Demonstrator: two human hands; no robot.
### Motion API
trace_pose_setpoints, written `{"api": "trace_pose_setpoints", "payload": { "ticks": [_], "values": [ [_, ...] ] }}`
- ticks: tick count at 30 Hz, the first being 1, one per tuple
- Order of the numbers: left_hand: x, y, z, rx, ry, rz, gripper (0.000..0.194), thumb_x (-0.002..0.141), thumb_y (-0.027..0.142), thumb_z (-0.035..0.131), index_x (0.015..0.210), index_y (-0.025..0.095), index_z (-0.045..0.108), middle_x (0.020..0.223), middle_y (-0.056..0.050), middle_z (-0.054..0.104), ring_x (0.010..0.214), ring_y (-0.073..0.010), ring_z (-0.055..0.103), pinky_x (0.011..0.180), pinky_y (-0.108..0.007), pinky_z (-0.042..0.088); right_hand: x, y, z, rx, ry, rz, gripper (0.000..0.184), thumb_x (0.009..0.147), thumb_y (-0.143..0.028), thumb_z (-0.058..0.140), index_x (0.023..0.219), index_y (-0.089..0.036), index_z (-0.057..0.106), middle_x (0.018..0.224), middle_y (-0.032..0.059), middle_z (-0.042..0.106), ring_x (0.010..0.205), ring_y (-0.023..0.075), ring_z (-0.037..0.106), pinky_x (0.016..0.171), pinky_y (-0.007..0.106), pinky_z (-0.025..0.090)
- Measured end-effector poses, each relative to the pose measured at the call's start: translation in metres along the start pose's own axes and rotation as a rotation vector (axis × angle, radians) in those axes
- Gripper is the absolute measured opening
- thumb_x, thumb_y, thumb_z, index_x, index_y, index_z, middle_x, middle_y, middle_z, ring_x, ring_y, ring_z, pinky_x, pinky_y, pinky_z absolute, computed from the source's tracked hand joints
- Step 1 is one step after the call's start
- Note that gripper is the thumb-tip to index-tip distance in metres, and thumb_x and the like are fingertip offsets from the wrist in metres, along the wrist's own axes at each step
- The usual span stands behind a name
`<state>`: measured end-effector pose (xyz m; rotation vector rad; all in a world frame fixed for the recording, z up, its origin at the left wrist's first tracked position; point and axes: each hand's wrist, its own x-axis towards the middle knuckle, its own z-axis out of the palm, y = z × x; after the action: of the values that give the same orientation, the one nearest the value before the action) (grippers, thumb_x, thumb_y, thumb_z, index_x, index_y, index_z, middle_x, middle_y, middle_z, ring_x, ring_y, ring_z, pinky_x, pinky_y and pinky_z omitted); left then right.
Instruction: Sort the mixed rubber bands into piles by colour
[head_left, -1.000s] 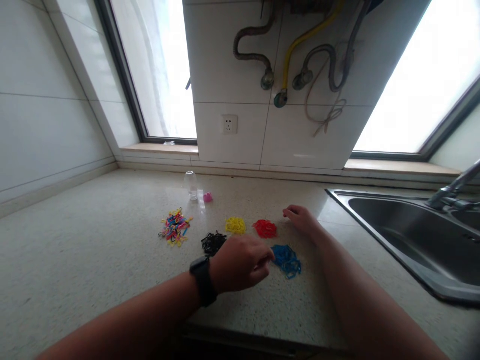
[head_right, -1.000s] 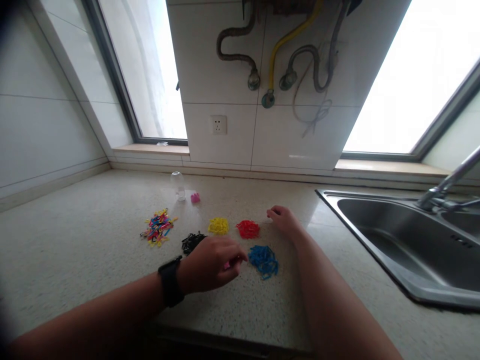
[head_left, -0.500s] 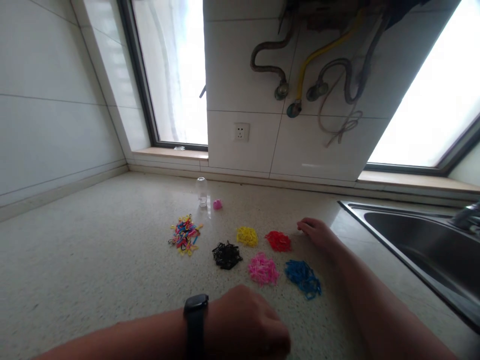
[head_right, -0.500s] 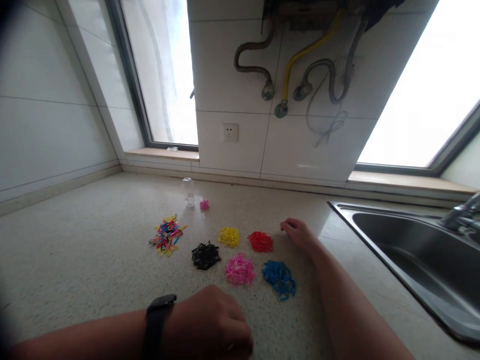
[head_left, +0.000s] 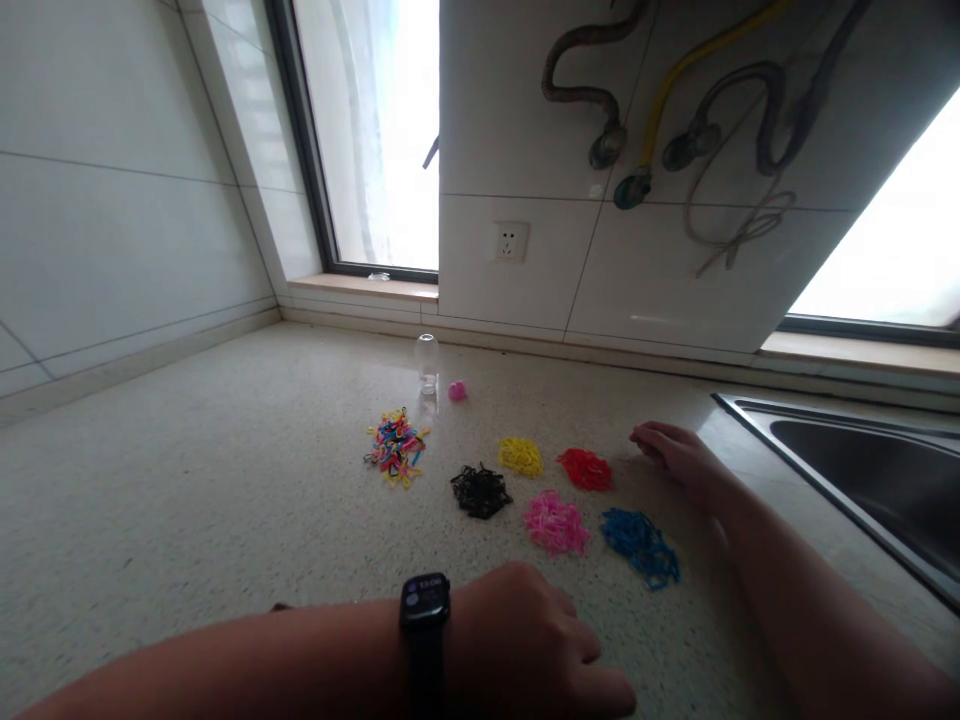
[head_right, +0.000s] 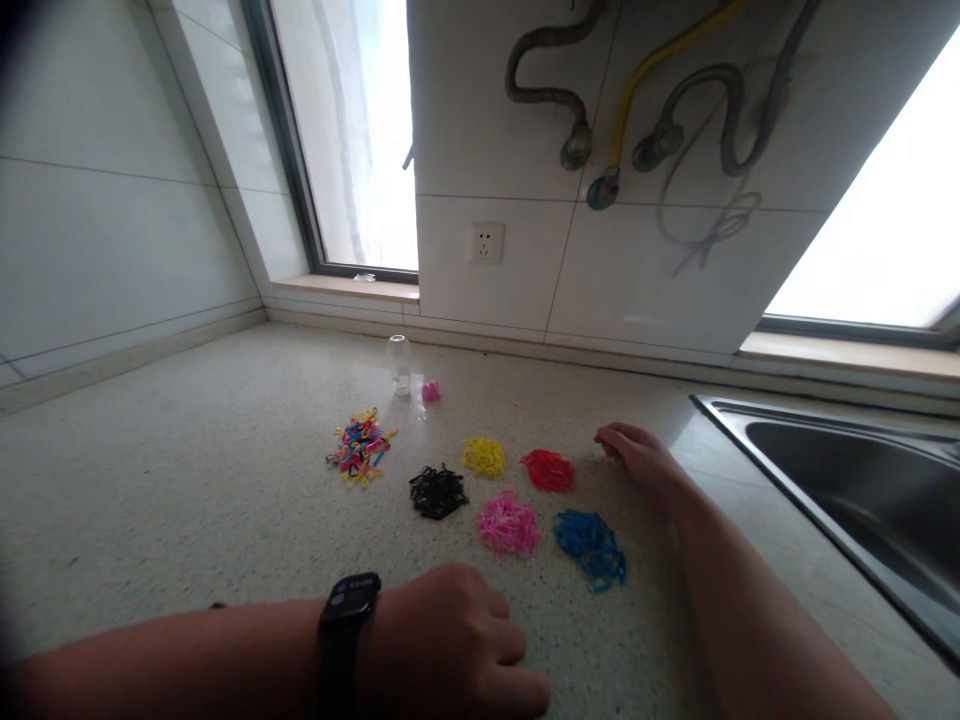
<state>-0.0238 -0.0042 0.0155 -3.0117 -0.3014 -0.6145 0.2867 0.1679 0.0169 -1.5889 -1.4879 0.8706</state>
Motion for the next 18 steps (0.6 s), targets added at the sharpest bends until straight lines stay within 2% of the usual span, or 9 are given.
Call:
{"api": "trace_pose_setpoints", "payload": {
  "ticks": [9,18],
  "values": [
    [0.0004,0.0006,-0.0013,0.042,0.02,0.022,0.008,0.094,0.027,0.053,0.088,0.022,0.053,0.063,0.005,0.05,0.054,-0.0136,0.046,0.041,-0.03,0.024,0.0011,0.0021,-0.0008,0.037,-0.015,0.012,0.036,0.077,-0.055,0.064,0.082,-0.02,0.068,0.071,0.0018,0.057,0.056,0.0116,0.045,0.048,0.024,0.032],
    [-0.0005,-0.0007,-0.0042,0.03,-0.011,0.03,0.005,0.094,0.025,0.053,0.091,0.021,0.055,0.065,0.004,0.052,0.057,-0.0131,0.049,0.043,-0.03,0.026,0.006,0.0063,-0.0011,-0.06,-0.042,-0.009,0.035,0.079,-0.053,0.062,0.084,-0.019,0.07,0.071,0.0016,0.057,0.057,0.0117,0.045,0.049,0.025,0.031]
  ]
}}
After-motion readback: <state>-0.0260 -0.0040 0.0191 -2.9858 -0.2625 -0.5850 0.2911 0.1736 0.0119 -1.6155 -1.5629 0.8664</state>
